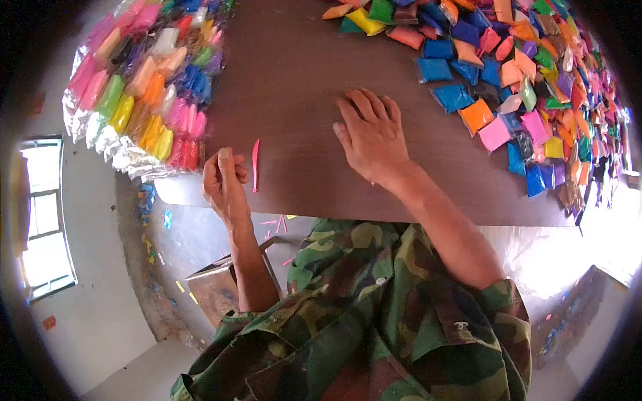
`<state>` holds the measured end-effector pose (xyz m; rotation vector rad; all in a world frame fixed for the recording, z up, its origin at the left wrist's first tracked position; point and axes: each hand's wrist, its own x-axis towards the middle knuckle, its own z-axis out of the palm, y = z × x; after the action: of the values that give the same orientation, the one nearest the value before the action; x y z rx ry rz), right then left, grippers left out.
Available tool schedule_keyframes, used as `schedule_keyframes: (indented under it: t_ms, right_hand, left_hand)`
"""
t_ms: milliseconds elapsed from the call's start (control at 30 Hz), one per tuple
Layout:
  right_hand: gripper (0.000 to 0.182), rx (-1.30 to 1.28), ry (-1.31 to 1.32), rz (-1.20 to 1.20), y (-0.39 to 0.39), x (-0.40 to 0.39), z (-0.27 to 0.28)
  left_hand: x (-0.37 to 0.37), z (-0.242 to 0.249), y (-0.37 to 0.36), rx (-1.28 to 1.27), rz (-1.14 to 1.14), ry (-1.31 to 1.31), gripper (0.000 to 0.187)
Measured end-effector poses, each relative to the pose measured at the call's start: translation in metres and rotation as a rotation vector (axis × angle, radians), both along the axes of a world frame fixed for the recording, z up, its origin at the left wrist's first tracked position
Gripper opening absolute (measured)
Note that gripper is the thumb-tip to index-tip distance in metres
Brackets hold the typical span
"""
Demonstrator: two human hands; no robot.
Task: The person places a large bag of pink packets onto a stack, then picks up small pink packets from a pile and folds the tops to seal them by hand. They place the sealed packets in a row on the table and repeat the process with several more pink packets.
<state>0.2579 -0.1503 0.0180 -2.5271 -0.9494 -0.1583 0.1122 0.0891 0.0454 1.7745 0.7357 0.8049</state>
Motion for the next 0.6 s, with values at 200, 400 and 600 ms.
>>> schedule_keyframes:
  t_ms: [200, 400, 600]
  right_hand:
    - [0.054, 0.088, 0.221, 0.038, -0.007, 0.019, 0.010]
    - [0.046, 0.284, 0.289, 0.013, -0.029, 0.015, 0.031]
    - [0.044, 0.091, -0.099, -0.040, -0.018, -0.005, -0.009]
  left_hand:
    - [-0.026, -0.013, 0.002, -0.064, 0.048, 0.082, 0.030]
    - [-0.031, -0.018, 0.005, 0.410, 0.037, 0.270, 0.028]
    - [-0.016, -0.022, 0.002, 0.440, 0.012, 0.318, 0.025]
